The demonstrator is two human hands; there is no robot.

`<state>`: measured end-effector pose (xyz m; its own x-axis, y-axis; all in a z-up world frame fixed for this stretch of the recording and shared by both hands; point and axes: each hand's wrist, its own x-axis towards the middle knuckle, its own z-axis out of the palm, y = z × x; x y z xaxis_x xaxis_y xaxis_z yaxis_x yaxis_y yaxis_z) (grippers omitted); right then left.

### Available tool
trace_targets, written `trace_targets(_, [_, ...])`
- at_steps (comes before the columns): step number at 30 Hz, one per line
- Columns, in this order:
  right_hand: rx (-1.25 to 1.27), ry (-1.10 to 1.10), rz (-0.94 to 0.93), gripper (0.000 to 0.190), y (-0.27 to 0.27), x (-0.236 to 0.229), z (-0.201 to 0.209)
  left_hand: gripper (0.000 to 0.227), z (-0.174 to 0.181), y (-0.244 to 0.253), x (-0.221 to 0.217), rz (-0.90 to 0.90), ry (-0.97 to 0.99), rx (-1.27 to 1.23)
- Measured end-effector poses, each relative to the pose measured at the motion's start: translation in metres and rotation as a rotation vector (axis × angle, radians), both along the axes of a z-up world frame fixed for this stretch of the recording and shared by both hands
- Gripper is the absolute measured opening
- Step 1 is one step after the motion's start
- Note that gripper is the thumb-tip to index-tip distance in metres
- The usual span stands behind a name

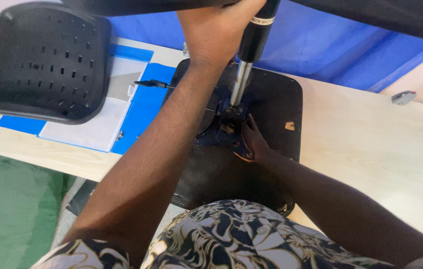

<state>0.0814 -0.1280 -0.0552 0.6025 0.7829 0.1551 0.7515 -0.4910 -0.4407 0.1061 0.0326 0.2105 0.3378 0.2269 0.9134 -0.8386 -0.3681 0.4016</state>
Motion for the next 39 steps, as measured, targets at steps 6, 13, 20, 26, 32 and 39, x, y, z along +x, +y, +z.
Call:
trace_targets(6, [0.989, 0.993, -0.131, 0.047, -0.006, -0.030, 0.016, 0.013, 0.002, -0.005, -0.009, 0.023, -0.030, -0.035])
trace_targets(13, [0.252, 0.255, -0.192, 0.031, -0.034, -0.048, 0.012, 0.014, 0.002, -0.010, -0.016, -0.108, 0.002, -0.093])
trace_targets(20, [0.286, -0.115, -0.259, 0.032, -0.058, -0.059, -0.011, 0.016, -0.006, -0.017, -0.037, -0.011, 0.150, -0.122])
trace_targets(26, [0.377, -0.101, -0.390, 0.014, -0.052, -0.051, -0.002, 0.017, -0.009, -0.009, -0.061, 0.183, 0.306, 0.083])
trace_targets(32, [0.392, -0.149, -0.397, 0.014, -0.045, -0.045, 0.008, 0.059, -0.018, -0.007, -0.100, 0.106, 0.213, -0.040])
trace_targets(39, [0.410, -0.029, -0.422, 0.027, -0.043, -0.029, 0.011, 0.041, -0.029, -0.011, -0.106, 0.054, 0.526, -0.032])
